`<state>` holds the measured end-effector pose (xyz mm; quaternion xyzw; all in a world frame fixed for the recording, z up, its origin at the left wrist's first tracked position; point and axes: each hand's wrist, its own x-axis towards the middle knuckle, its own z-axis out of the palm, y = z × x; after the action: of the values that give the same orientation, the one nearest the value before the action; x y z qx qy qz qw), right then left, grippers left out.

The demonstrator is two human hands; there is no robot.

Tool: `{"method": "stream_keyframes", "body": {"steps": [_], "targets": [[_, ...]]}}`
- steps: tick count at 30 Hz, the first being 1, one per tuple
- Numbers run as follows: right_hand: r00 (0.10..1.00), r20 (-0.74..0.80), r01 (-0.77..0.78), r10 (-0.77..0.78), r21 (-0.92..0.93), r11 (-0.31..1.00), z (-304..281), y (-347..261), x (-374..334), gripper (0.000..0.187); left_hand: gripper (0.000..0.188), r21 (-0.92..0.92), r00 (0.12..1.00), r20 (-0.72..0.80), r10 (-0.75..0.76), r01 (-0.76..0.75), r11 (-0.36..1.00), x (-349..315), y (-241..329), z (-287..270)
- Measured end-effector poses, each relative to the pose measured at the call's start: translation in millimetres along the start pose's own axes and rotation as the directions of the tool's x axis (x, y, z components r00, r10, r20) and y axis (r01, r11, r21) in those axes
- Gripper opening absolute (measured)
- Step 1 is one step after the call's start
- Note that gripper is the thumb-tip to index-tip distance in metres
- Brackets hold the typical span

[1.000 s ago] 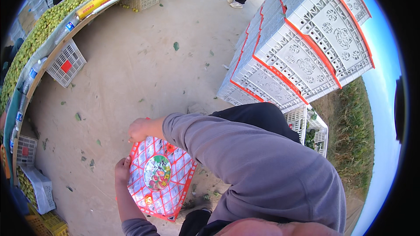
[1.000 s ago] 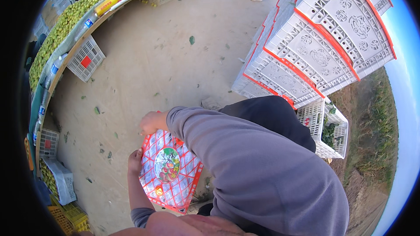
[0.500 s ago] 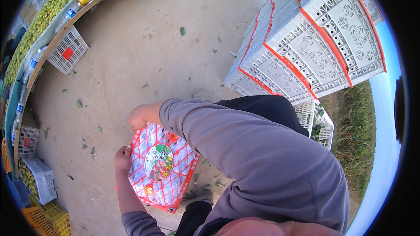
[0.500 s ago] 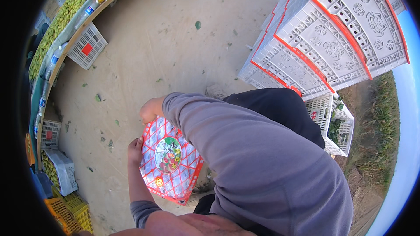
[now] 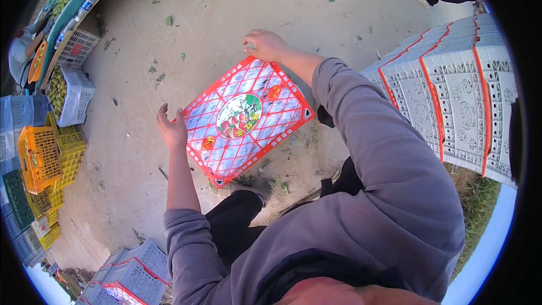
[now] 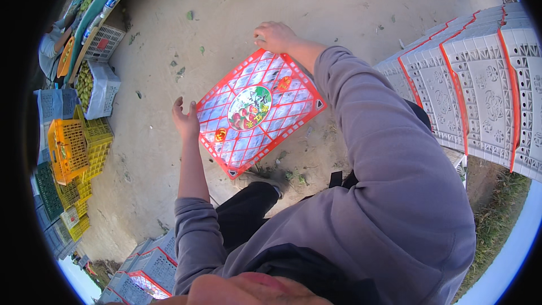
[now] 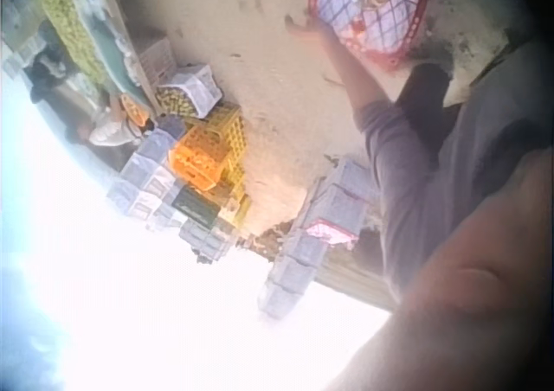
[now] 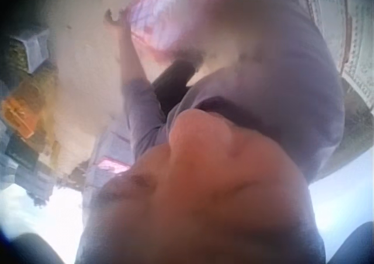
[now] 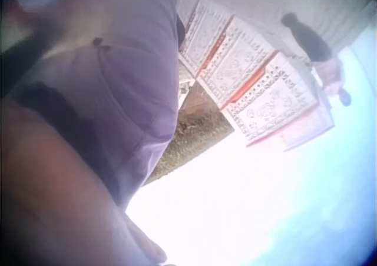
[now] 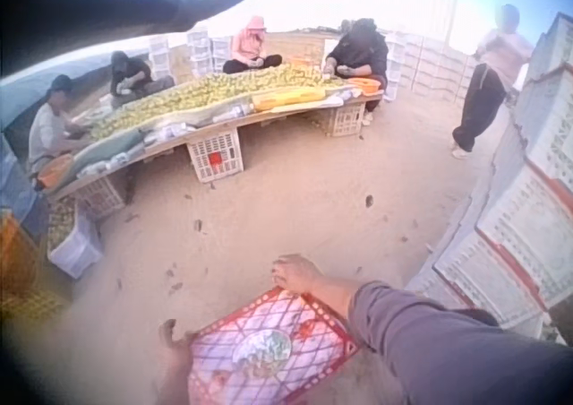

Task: The person packs green plums into white plastic crates, adds leaves, covers with plastic, and closes with red lids. The person repeats this process for multiple crates.

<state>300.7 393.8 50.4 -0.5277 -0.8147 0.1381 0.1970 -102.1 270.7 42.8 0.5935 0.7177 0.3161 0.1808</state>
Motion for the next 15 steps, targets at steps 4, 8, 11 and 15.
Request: {"method": "stream_keyframes", "body": {"steps": [4,8,11,15], "targets": [[0.933,0.305,-0.13,0.191,-0.21,0.969,-88.7,29.3,-80.5,0.041,0.069,-0.082,0.797,0.031,-0.603,0.604,0.793,-102.2,-53.6,-32.4],[0.839,0.458,-0.087,0.294,-0.422,0.903,-177.0,22.6,-139.3,0.042,0.064,-0.482,0.785,0.132,-0.605,0.585,0.653,-167.0,-45.0,16.0],[0.871,0.398,-0.038,0.288,-0.53,0.847,-212.5,-3.8,-152.8,0.047,0.06,-0.327,0.835,0.05,-0.549,0.533,0.781,-202.1,-33.4,19.1],[0.903,0.396,0.038,0.168,-0.462,0.886,-184.8,-52.6,-107.7,0.051,0.06,-0.376,0.607,0.278,-0.745,0.782,0.497,-215.2,-13.2,-4.6]]}}
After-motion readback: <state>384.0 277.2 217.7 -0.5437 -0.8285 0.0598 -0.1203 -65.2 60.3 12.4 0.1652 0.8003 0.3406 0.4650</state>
